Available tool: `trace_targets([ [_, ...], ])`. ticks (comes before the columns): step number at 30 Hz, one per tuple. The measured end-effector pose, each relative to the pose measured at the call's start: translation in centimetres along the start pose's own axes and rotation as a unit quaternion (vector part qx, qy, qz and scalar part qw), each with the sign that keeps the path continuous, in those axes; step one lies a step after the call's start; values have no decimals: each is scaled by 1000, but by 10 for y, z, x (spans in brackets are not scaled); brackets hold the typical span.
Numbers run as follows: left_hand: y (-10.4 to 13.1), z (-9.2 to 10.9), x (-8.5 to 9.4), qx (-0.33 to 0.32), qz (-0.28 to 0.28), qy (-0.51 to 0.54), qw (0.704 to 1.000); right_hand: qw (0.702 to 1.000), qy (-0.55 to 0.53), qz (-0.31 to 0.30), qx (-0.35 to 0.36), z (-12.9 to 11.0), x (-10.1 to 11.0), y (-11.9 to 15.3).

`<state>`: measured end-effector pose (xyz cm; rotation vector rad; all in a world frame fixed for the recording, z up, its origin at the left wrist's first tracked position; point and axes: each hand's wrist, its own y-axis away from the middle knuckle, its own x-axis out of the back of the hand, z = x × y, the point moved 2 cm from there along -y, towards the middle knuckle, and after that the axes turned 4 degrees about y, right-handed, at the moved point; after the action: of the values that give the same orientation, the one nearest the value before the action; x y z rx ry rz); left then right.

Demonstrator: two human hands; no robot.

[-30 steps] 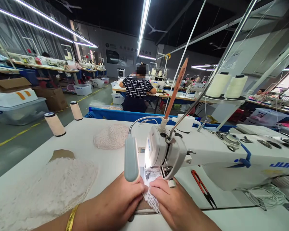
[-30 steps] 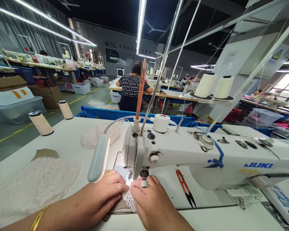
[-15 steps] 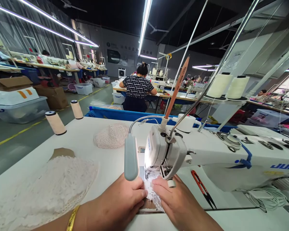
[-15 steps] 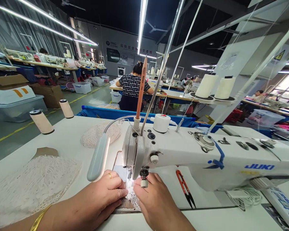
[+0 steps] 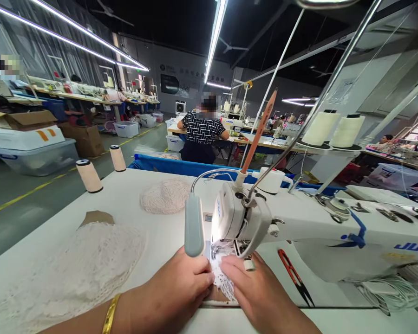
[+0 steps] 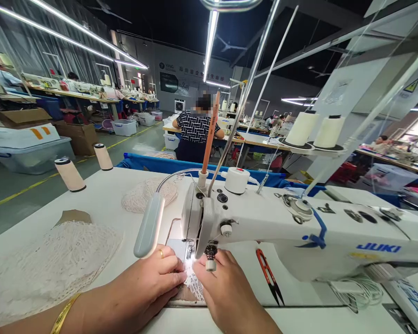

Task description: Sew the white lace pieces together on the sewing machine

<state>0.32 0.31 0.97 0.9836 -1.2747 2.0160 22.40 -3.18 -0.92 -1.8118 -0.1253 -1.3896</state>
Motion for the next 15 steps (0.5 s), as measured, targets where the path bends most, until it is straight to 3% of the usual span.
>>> trace_targets([
  [3,0,2,-1,-15,3,11,1000,998,-12,-26,50,-4,-3,2],
  [9,0,4,-2,-31,5,4,1000,994,-7,-110,24,-2,-9,6],
  [15,-1,-2,-2,-24,10,0,1000,997,1,-83,-10,0,-8,4],
])
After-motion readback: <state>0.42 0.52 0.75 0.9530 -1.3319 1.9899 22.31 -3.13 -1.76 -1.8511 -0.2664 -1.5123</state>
